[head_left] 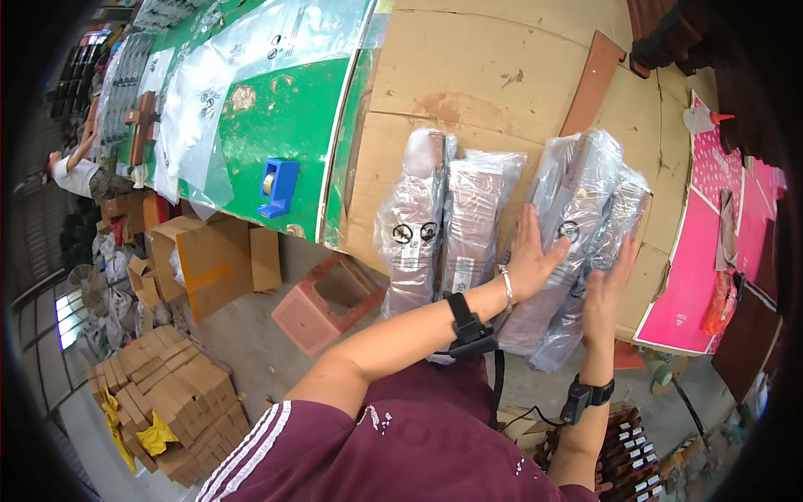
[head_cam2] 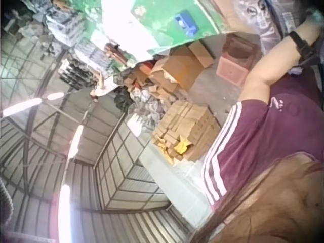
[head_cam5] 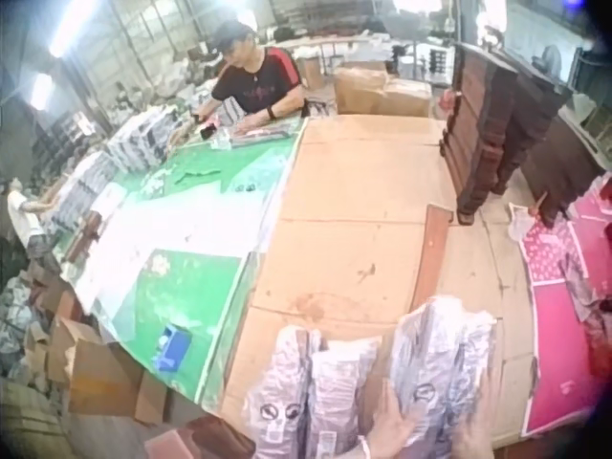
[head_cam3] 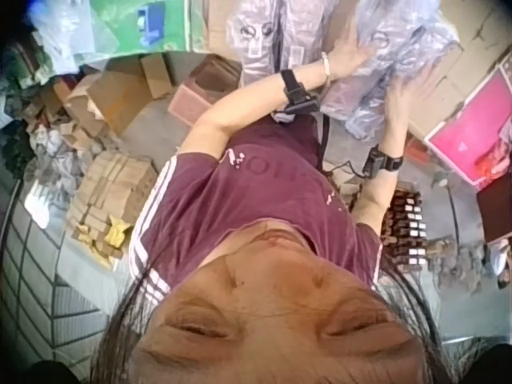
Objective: Placing wooden furniture components into plastic bags and sealing them with tape.
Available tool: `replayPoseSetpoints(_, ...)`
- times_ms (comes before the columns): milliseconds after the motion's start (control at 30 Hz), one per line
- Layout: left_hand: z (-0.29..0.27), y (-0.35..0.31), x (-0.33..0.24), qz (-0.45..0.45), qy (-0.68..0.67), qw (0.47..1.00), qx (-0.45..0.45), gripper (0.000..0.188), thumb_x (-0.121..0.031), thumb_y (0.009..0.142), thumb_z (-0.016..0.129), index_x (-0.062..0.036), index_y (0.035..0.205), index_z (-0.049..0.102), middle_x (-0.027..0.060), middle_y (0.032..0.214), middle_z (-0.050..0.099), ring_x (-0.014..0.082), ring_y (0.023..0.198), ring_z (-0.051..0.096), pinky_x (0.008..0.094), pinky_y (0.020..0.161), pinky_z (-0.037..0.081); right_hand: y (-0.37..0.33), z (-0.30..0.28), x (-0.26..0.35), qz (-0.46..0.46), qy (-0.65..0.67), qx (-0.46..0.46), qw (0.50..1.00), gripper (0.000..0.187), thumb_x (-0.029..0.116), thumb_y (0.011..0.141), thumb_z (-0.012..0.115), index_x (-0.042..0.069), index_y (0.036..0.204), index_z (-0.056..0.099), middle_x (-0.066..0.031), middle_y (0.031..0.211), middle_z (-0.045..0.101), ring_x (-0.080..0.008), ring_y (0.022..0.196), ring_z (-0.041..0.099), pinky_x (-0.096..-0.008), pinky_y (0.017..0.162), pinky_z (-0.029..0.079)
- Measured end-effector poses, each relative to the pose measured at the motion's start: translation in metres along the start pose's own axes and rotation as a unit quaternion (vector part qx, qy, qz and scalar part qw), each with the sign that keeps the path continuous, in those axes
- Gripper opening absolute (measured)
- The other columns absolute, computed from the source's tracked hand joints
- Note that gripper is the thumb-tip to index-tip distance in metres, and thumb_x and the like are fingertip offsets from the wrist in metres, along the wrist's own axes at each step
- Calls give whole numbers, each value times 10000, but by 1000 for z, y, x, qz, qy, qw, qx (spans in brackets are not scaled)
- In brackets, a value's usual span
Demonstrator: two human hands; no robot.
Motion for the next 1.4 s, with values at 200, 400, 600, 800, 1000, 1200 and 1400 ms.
replayPoseSetpoints(200, 2, -1, 1, 20, 12, 1000, 15, 993, -549, 894, 481, 99, 1428, -49, 309, 1505, -37, 399, 1417, -53, 472, 1132, 6, 7, 9, 17, 26, -112, 26, 993, 917, 567, 804, 621, 79, 1466, 216, -259, 1519, 39, -411, 1407, 93, -480, 1119, 153)
replayPoseSetpoints(400, -30, -12, -16, 110, 49, 989, -81, 901, -410, 891, 567, 79, 1442, 48, 308, 1505, 26, 393, 1422, 13, 424, 1144, 83, 2, 9, 24, -18, -232, -39, 972, 917, 525, 782, 666, 86, 1461, 234, -257, 1521, 38, -440, 1400, 72, -538, 1108, 136)
replayPoseSetpoints(600, -143, -64, -44, 190, 224, 932, -211, 743, -235, 795, 686, -2, 1389, 306, 281, 1450, 201, 413, 1360, 203, 427, 1106, 237, -7, 6, 70, -109, -286, -27, 952, 913, 513, 763, 687, 100, 1455, 259, -223, 1525, 96, -441, 1400, 58, -545, 1105, 138)
replayPoseSetpoints(800, -183, -83, 20, -10, 311, 910, -274, 1141, -353, 613, 835, 23, 1425, 128, 276, 1372, 276, 423, 1274, 306, 450, 1060, 300, -14, 24, 115, -157, -180, 17, 971, 836, 285, 723, 768, 112, 1415, 331, -220, 1510, 153, -448, 1390, 108, -537, 1096, 190)
replayPoseSetpoints(1000, -193, -76, 33, -41, 181, 961, -207, 1110, -168, 609, 810, 2, 1439, 92, 295, 1341, 347, 409, 1250, 378, 410, 1057, 332, -34, 54, 158, -211, -131, 95, 964, 760, 192, 704, 771, 63, 1352, 397, -227, 1488, 198, -460, 1373, 158, -540, 1087, 210)
replayPoseSetpoints(1200, -260, -108, 55, 60, 28, 957, -283, 890, -114, 654, 685, 35, 1402, 226, 220, 1247, 504, 346, 1118, 541, 387, 957, 442, -57, 76, 190, -235, -73, 156, 957, 581, 184, 750, 738, 11, 1247, 491, -235, 1418, 329, -437, 1327, 284, -491, 1057, 303)
replayPoseSetpoints(1400, -273, -160, -14, 52, -547, 832, 75, 728, -328, 735, 610, 35, 1324, 386, 181, 1219, 539, 297, 1026, 602, 399, 886, 517, -64, 111, 221, -120, 183, 297, 930, 503, 226, 840, 675, -7, 1245, 489, -226, 1301, 484, -335, 1187, 510, -388, 961, 435)
Point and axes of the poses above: each hand's wrist, its own y-axis towards the middle knuckle, its own z-axis out of the palm, x = y × z, the point moved 7 cm from there along y, towards the middle knuckle
